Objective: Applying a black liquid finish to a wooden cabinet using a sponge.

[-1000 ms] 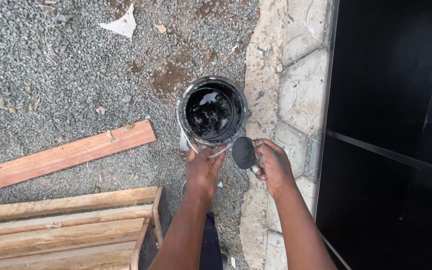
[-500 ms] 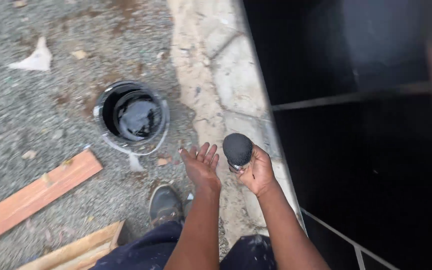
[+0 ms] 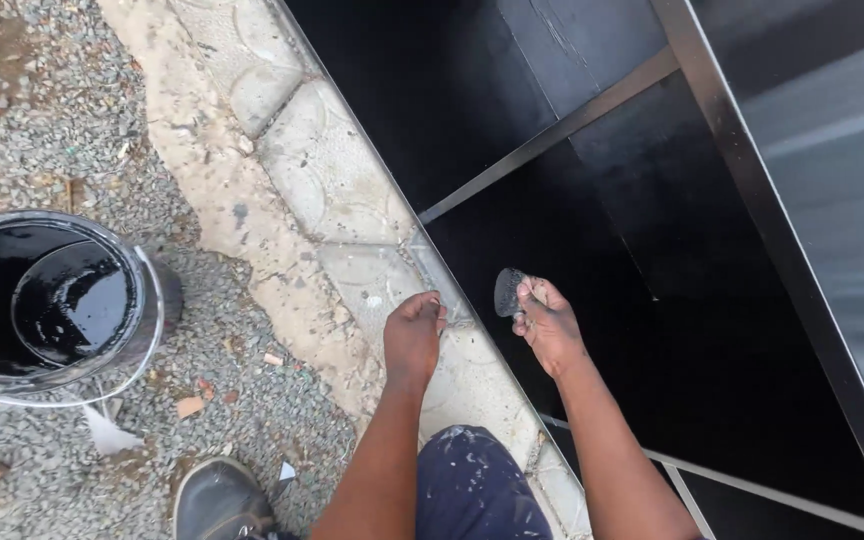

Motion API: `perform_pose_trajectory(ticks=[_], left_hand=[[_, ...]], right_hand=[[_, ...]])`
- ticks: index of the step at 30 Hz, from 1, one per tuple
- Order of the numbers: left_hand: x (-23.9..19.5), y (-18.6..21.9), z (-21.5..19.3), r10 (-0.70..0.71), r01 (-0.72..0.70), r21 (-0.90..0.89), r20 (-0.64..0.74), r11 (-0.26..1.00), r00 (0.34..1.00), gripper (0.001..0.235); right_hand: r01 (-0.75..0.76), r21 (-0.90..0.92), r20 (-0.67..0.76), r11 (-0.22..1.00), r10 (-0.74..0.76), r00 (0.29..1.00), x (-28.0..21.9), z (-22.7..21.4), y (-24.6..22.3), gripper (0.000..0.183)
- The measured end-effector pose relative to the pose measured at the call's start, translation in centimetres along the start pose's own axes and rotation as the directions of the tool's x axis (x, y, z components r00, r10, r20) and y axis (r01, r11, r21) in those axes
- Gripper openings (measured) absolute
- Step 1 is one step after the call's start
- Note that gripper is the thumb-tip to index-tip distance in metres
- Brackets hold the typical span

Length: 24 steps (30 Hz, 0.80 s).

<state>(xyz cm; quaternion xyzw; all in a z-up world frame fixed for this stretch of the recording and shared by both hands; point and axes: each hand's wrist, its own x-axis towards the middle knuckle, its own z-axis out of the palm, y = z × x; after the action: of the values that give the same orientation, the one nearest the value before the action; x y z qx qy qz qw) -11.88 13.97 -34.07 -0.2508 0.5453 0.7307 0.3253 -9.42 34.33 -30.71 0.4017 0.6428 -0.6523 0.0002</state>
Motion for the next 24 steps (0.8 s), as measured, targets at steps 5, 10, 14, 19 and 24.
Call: perform_pose_trajectory(ticks=[5,10,14,19,24], left_hand=[[1.7,-1.8,1.5,-0.021,0.015,0.088,0.069,0.996,0.997,0.034],[0.5,0.9,2.6,-0.008,0.004,0.032,0.123,0.999,0.992,0.041],[1.0,1.8,2.7,0.053,-0.059,0.041,0.126,0.997,0.991,0.044],[0.9,4.1,2.7,0.074,-0.091,0.1,0.158,0.991,0.985,0.046],[1.3,4.0,2.5,0.157,-0.18,0.16,0.148,0.971,0.976,0.044]], right_hand=[[0.166,-0.358,0.004,0.919,-0.177,0.984,6.6,0.5,1.4,0.027],[0.344,-0.173,-0.019,0.923,-0.353,0.936,15.8,0.0,1.5,0.022],[0.459,-0.809,0.236,0.367,-0.513,0.825,12.8,4.1,0.5,0.013],[0.391,-0.911,0.262,0.13,-0.549,0.793,18.6,0.3,-0.4,0.035],[0.728,-0.654,0.291,0.204,-0.821,0.491,21.8,0.6,-0.5,0.018]])
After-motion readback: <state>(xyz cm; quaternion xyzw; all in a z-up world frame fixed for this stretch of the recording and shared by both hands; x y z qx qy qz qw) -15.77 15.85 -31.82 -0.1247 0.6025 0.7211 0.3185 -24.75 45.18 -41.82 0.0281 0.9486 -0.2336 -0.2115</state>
